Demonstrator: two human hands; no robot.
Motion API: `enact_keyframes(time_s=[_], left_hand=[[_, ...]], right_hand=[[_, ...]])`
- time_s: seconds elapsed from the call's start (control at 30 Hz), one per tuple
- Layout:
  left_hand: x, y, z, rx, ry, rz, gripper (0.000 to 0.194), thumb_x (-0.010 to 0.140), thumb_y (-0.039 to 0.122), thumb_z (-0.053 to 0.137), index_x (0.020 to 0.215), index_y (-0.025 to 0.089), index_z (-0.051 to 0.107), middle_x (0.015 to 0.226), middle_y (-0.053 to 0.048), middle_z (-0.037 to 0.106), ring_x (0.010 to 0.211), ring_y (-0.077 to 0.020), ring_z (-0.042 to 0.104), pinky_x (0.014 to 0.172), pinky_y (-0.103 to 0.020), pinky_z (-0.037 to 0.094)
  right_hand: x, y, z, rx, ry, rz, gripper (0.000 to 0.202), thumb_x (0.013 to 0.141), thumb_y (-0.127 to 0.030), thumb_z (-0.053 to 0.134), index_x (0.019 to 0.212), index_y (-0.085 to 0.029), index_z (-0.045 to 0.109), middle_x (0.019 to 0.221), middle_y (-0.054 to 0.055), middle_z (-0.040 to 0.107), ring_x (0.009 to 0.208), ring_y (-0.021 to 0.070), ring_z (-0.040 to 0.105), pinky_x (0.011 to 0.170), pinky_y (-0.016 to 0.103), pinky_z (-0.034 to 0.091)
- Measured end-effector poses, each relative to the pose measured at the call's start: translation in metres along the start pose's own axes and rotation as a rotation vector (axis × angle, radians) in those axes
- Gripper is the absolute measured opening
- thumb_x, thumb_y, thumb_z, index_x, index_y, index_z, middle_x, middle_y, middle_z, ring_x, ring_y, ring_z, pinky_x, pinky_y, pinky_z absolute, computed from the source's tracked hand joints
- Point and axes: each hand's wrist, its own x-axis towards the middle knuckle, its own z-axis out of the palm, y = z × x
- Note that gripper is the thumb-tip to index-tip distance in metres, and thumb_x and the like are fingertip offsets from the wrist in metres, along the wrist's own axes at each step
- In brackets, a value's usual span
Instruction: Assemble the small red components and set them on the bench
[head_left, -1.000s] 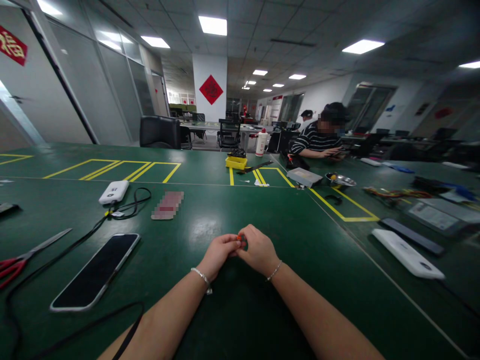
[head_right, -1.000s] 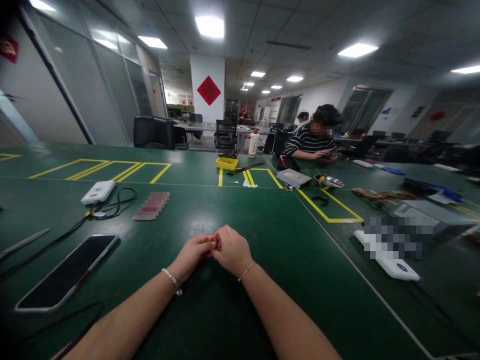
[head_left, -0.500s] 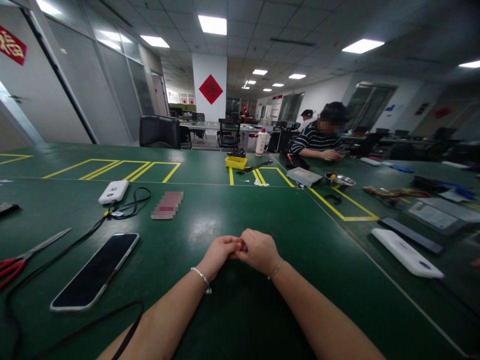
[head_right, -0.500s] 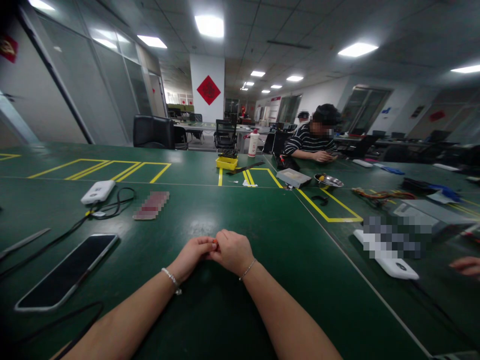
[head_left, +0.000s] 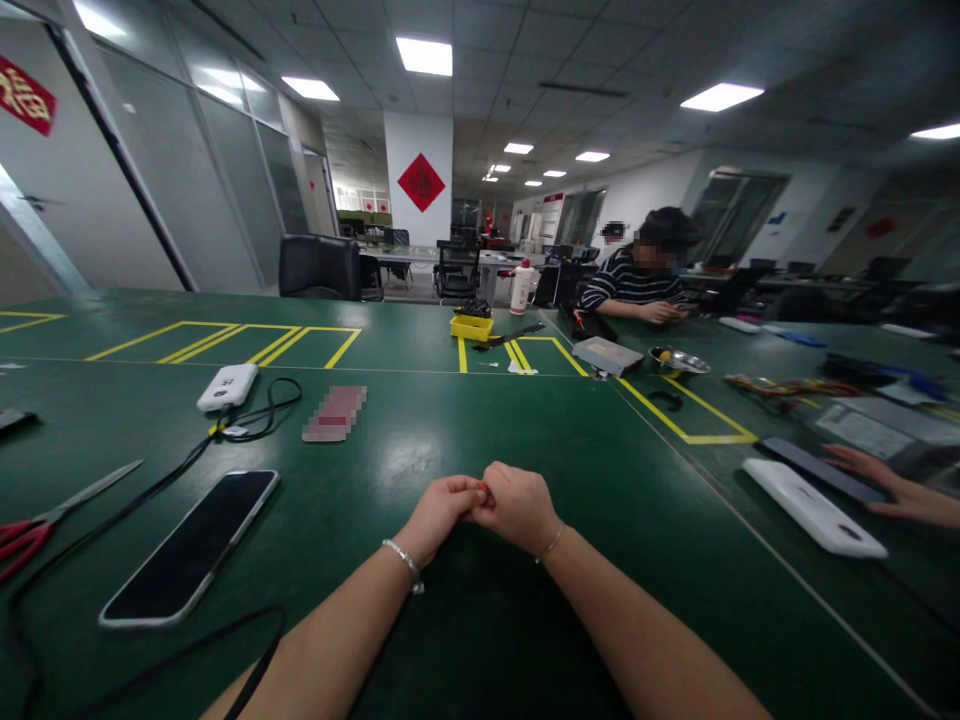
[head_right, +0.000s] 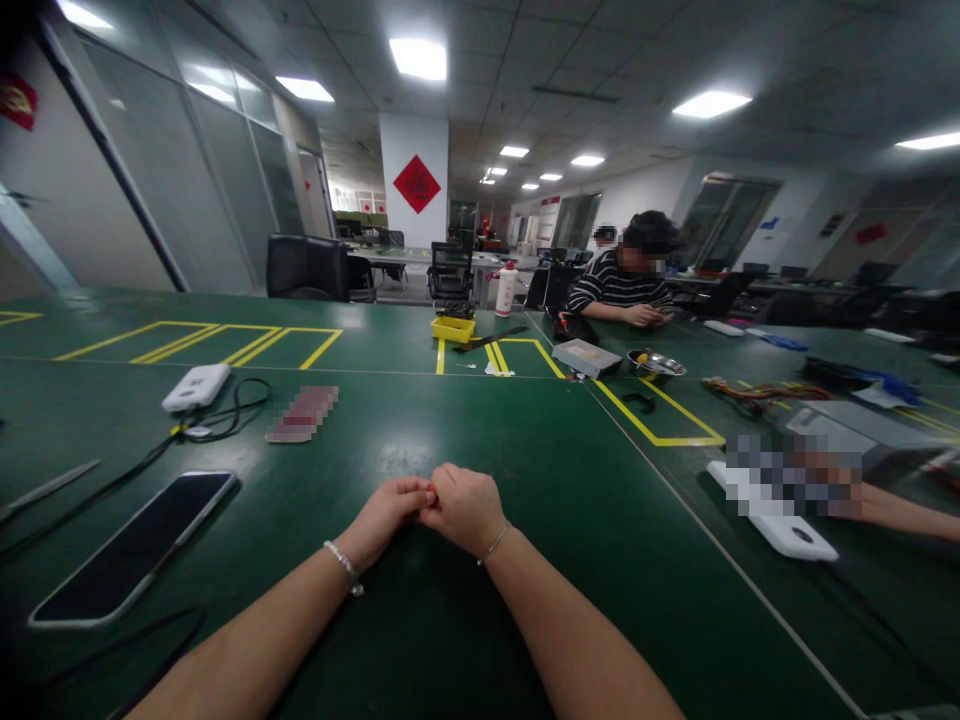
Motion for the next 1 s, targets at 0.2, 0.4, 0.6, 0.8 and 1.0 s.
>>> enact_keyframes(time_s=[0.2,0.4,0.6,0.8,1.0], left_hand=[[-0.001,0.0,-0.003,-0.047,-0.07,0.028,0.014,0.066,0.024,0.059,0.068,0.012,0.064,0.064,-0.002,0.063,0.06,-0.011,0.054,0.064,-0.022,0.042],[0.002,-0.005,-0.007,-0.057,-0.085,0.007,0.018,0.07,0.027,0.055,0.069,0.013,0.066,0.071,-0.003,0.065,0.069,-0.0136,0.057,0.072,-0.024,0.042],[0.002,-0.005,-0.009,-0.178,-0.131,-0.017,0.016,0.068,0.023,0.056,0.071,0.01,0.066,0.074,-0.006,0.065,0.072,-0.0132,0.057,0.072,-0.022,0.041],[0.001,-0.005,-0.011,-0.301,-0.197,-0.052,0.017,0.069,0.022,0.057,0.076,0.009,0.064,0.077,-0.008,0.063,0.072,-0.013,0.057,0.074,-0.024,0.041],[0.001,-0.006,-0.012,-0.325,-0.211,-0.081,0.017,0.068,0.023,0.059,0.078,0.01,0.064,0.079,-0.009,0.063,0.074,-0.0136,0.057,0.079,-0.027,0.041]], right_hand=[[0.0,0.001,-0.004,0.009,0.065,0.018,0.023,0.072,-0.035,0.046,0.055,-0.019,0.044,0.053,0.0,0.049,0.047,0.0096,0.043,0.047,0.024,0.024],[0.001,0.001,-0.005,0.018,0.06,0.037,0.021,0.07,-0.034,0.048,0.056,-0.019,0.044,0.054,0.0,0.05,0.048,0.0099,0.044,0.047,0.023,0.025],[0.0,0.001,-0.004,0.071,0.04,0.057,0.023,0.071,-0.038,0.049,0.058,-0.019,0.046,0.056,0.0,0.05,0.051,0.0103,0.045,0.049,0.023,0.028],[0.0,0.005,-0.004,0.229,-0.026,0.053,0.029,0.072,-0.047,0.054,0.07,-0.018,0.052,0.066,0.001,0.054,0.059,0.011,0.049,0.055,0.021,0.034],[0.001,0.005,-0.004,0.231,-0.051,0.068,0.029,0.073,-0.046,0.055,0.066,-0.018,0.05,0.063,-0.001,0.051,0.057,0.0104,0.046,0.053,0.021,0.032]])
